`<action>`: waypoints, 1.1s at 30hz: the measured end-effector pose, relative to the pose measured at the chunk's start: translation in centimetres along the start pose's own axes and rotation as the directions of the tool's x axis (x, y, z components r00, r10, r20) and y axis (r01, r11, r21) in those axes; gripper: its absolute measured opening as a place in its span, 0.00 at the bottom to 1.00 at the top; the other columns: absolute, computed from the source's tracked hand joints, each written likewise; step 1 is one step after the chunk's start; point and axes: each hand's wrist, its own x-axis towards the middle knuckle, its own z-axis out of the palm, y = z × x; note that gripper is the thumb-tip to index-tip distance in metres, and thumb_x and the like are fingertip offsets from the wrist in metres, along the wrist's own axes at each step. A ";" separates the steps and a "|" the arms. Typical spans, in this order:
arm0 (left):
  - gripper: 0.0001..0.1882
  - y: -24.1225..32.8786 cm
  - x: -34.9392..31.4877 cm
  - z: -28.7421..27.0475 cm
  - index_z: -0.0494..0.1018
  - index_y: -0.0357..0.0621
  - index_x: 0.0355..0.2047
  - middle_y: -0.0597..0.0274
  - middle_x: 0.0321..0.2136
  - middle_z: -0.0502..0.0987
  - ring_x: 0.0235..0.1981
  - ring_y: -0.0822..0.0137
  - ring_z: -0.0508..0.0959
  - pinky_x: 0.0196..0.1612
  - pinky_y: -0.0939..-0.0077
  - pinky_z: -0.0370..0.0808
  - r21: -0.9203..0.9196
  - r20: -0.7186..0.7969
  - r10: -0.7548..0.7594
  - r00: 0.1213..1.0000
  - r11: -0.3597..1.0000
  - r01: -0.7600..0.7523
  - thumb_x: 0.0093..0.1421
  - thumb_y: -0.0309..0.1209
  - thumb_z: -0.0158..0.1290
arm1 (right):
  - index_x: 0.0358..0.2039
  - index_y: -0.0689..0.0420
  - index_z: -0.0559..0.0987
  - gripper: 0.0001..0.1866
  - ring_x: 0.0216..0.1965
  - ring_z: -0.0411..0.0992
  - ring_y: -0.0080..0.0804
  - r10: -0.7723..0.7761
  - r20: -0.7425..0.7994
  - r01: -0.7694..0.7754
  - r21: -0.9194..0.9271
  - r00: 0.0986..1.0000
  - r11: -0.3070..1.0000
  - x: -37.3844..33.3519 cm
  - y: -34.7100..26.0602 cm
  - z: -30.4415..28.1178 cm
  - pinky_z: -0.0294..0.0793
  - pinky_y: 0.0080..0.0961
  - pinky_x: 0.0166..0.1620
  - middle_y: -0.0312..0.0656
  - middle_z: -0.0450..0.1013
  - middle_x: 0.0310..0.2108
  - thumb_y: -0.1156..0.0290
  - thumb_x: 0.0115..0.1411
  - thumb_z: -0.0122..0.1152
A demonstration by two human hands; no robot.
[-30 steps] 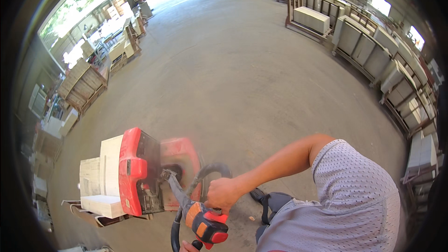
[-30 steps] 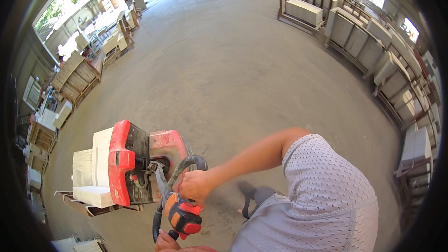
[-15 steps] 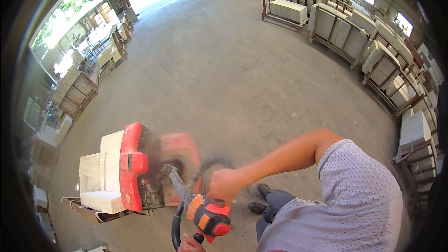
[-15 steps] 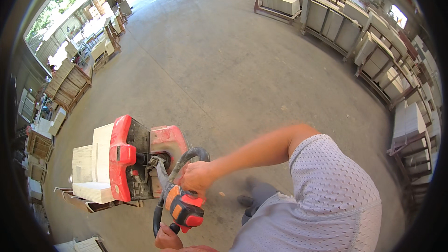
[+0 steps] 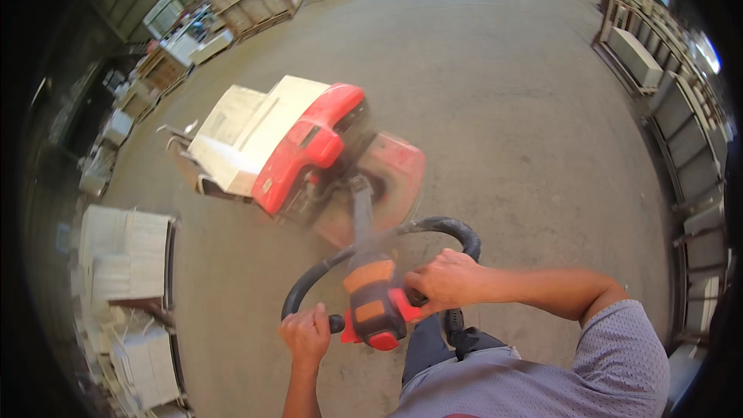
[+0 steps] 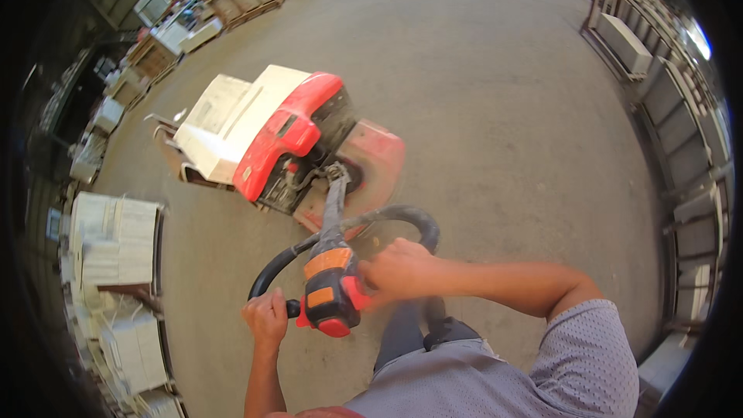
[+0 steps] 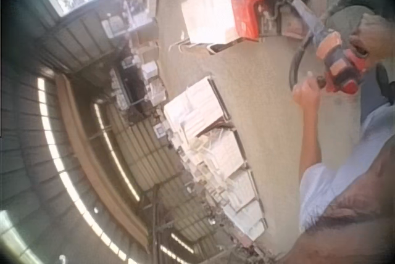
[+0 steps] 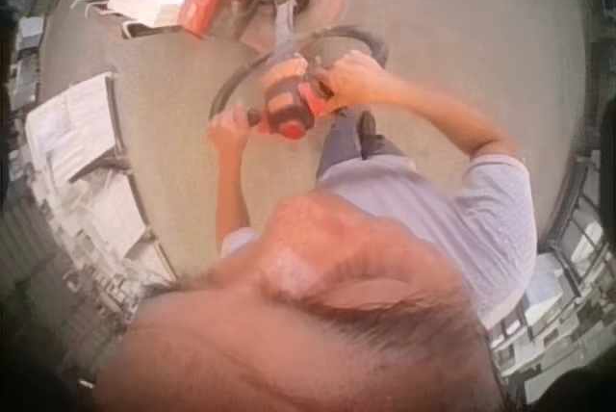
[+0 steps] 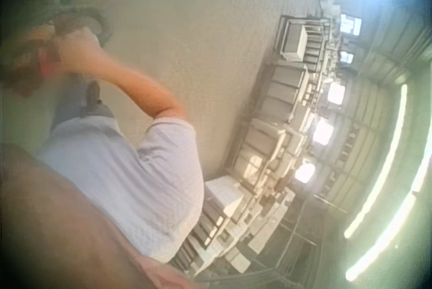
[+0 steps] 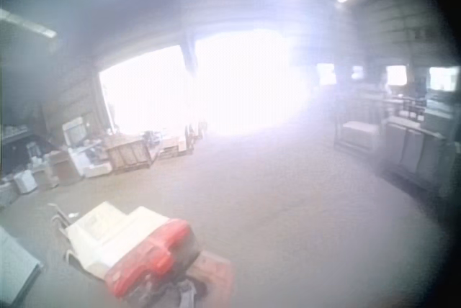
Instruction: The person operates a red manual pallet jack to move a wooden crate containing white rectangular blocks across a warehouse floor. They steer the jack, lift the load, and reposition it near other stored materials.
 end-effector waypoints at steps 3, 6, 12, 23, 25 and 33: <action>0.21 -1.2 0.0 -1.9 0.70 0.42 0.11 0.55 0.11 0.71 0.13 0.51 0.72 0.21 0.59 0.66 -0.022 -0.022 -0.009 1.000 1.000 0.008 0.61 0.34 0.53 | 0.35 0.56 0.77 0.34 0.30 0.79 0.44 0.022 0.024 -0.023 0.021 0.999 1.000 0.0 -3.0 -1.0 0.75 0.39 0.31 0.43 0.78 0.27 0.34 0.50 0.64; 0.22 -3.0 -2.2 -3.2 0.70 0.44 0.10 0.55 0.11 0.72 0.13 0.52 0.72 0.21 0.60 0.67 -0.022 -0.054 -0.049 0.997 0.999 0.048 0.61 0.35 0.54 | 0.47 0.57 0.75 0.38 0.31 0.79 0.44 0.036 0.023 -0.039 0.148 0.999 0.988 1.1 -5.9 -0.7 0.75 0.40 0.33 0.46 0.80 0.29 0.36 0.50 0.66; 0.23 -6.2 -7.4 -5.3 0.72 0.45 0.10 0.56 0.11 0.73 0.13 0.53 0.73 0.20 0.60 0.68 -0.015 -0.085 -0.070 0.994 0.997 0.069 0.61 0.38 0.54 | 0.69 0.54 0.56 0.55 0.38 0.79 0.46 0.155 0.236 -0.187 0.120 0.959 0.975 3.5 -11.9 1.7 0.75 0.37 0.43 0.48 0.80 0.34 0.34 0.50 0.65; 0.25 -14.6 -17.2 -8.0 0.74 0.43 0.08 0.56 0.09 0.72 0.12 0.56 0.74 0.21 0.62 0.70 -0.125 -0.261 -0.085 0.962 0.991 0.053 0.60 0.41 0.53 | 0.69 0.57 0.55 0.53 0.32 0.73 0.25 0.158 0.309 -0.258 0.314 0.938 0.914 7.9 -20.8 9.5 0.71 0.29 0.38 0.39 0.77 0.29 0.60 0.47 0.76; 0.26 -15.4 -18.4 -8.5 0.73 0.43 0.07 0.56 0.08 0.72 0.11 0.57 0.73 0.22 0.63 0.70 -0.092 -0.250 -0.067 0.966 0.995 0.045 0.60 0.41 0.53 | 0.70 0.56 0.54 0.54 0.36 0.73 0.24 0.191 0.347 -0.321 0.372 0.918 0.871 7.9 -21.8 10.6 0.72 0.26 0.42 0.38 0.77 0.33 0.63 0.47 0.77; 0.28 -17.1 -22.9 -8.5 0.70 0.45 0.05 0.57 0.06 0.68 0.10 0.57 0.71 0.19 0.60 0.66 -0.112 -0.328 -0.064 0.943 0.993 0.028 0.60 0.42 0.53 | 0.70 0.46 0.53 0.56 0.31 0.73 0.27 0.195 0.265 -0.276 0.316 0.944 0.908 7.2 -24.9 15.6 0.73 0.29 0.40 0.37 0.76 0.29 0.64 0.45 0.78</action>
